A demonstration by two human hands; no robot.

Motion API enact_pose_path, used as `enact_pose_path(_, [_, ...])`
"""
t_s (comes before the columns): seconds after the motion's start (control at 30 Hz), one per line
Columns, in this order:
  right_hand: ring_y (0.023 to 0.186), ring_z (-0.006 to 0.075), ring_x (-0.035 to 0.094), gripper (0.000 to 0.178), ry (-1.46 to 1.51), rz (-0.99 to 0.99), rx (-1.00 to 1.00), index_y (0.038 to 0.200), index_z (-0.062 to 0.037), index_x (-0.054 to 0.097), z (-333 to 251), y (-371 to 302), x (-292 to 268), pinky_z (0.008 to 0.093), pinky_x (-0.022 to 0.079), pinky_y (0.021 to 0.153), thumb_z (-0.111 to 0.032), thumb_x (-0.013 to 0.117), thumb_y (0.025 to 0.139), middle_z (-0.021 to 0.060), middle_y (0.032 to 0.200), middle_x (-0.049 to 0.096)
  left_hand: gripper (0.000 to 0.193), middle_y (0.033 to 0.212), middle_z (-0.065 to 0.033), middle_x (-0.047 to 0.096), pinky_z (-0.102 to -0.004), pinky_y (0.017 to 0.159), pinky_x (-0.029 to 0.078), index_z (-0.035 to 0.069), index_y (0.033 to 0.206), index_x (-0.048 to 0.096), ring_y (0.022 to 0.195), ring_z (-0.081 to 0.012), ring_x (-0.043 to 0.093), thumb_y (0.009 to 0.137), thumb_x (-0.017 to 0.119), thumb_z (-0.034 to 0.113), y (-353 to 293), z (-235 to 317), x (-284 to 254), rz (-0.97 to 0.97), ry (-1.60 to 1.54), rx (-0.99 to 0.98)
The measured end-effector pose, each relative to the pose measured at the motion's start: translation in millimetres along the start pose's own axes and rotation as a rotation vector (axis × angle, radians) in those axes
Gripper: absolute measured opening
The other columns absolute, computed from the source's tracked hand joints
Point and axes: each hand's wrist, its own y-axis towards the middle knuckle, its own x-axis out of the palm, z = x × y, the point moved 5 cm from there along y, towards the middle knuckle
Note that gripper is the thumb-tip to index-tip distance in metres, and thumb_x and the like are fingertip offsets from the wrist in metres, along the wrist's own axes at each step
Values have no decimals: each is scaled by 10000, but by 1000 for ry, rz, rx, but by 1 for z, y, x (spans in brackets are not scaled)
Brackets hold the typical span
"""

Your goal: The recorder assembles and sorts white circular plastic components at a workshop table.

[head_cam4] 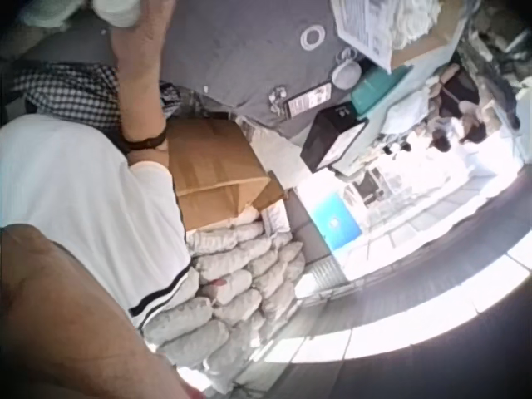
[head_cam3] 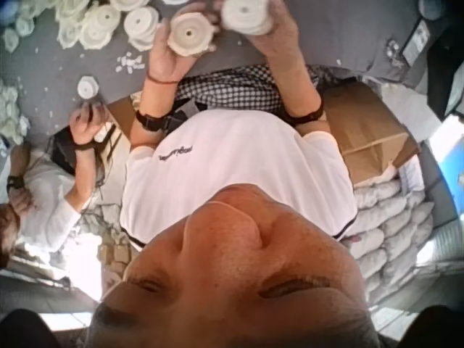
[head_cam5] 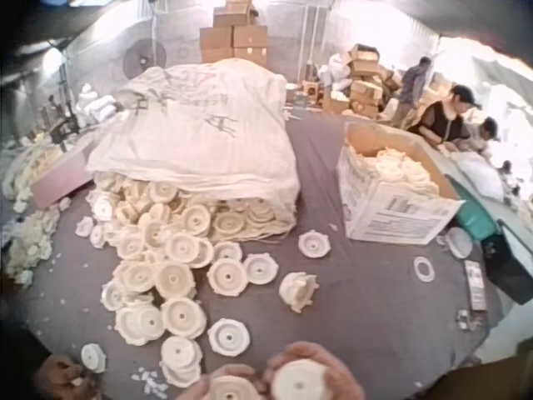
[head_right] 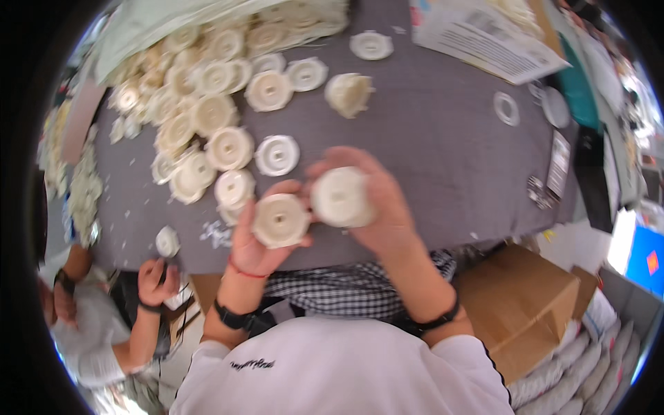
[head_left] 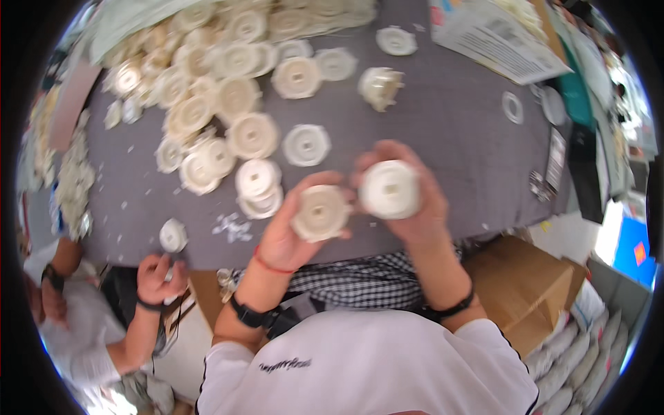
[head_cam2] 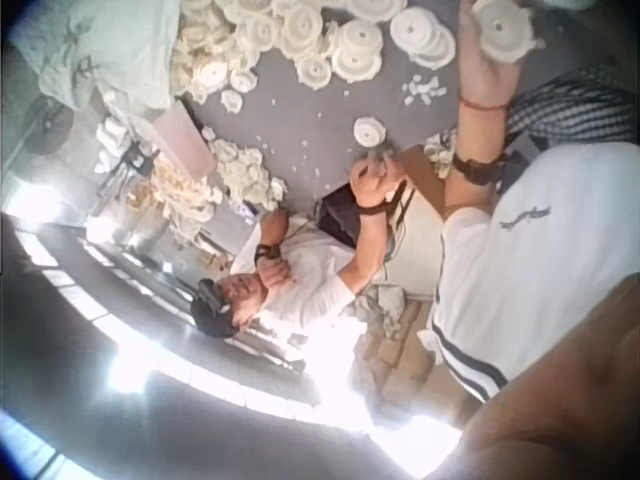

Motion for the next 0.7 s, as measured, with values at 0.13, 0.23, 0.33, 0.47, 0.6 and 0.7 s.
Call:
enact_pose_path(0.13, [1127, 412, 479, 516, 84, 238, -219, 1293, 2, 386, -90, -47, -73, 521, 460, 888, -328, 476, 907, 230, 1244, 478, 590, 1184, -167, 510, -427, 818, 527, 6, 1302, 342, 1146, -301, 501, 866, 587, 318, 8, -2, 4, -58, 125, -59])
enact_pose_path(0.23, [1097, 293, 535, 411, -583, 1224, -613, 1203, 13, 499, -235, -180, -166, 402, 443, 939, -250, 523, 888, 180, 1206, 543, 507, 1117, -133, 538, -375, 767, 545, 9, 1256, 381, 1061, -239, 553, 854, 618, 204, 16, -8, 2, -36, 134, -128])
enact_pose_path(0.33, [994, 301, 592, 478, -2653, 1474, -447, 1206, -9, 528, -389, -436, -207, 364, 470, 877, -278, 622, 822, 172, 1108, 611, 468, 1084, -112, 545, -345, 733, 552, 9, 1218, 405, 1017, -199, 564, 843, 629, 179, 22, -12, 3, -64, 133, -172])
enact_pose_path(0.47, [987, 279, 591, 376, -2300, 1741, -177, 1201, 26, 511, -376, -475, -186, 351, 503, 827, -192, 474, 896, 171, 1123, 592, 410, 1045, -87, 547, -305, 705, 550, 10, 1173, 432, 965, -152, 563, 833, 625, 134, 12, -13, 1, -44, 228, -173])
enact_pose_path(0.6, [942, 293, 603, 399, -2597, 1633, -110, 1160, 13, 546, -396, -493, -198, 364, 501, 811, -264, 524, 874, 170, 1074, 613, 368, 986, -61, 539, -284, 673, 545, 11, 1133, 451, 919, -127, 566, 834, 626, 136, 14, -16, 3, -38, 206, -163])
enact_pose_path(0.7, [908, 305, 612, 422, -2806, 1576, -62, 1129, 4, 572, -416, -507, -212, 374, 499, 799, -318, 562, 856, 170, 1037, 629, 351, 966, -55, 536, -272, 645, 542, 12, 1118, 455, 902, -117, 565, 839, 621, 144, 16, -18, 5, -41, 192, -169])
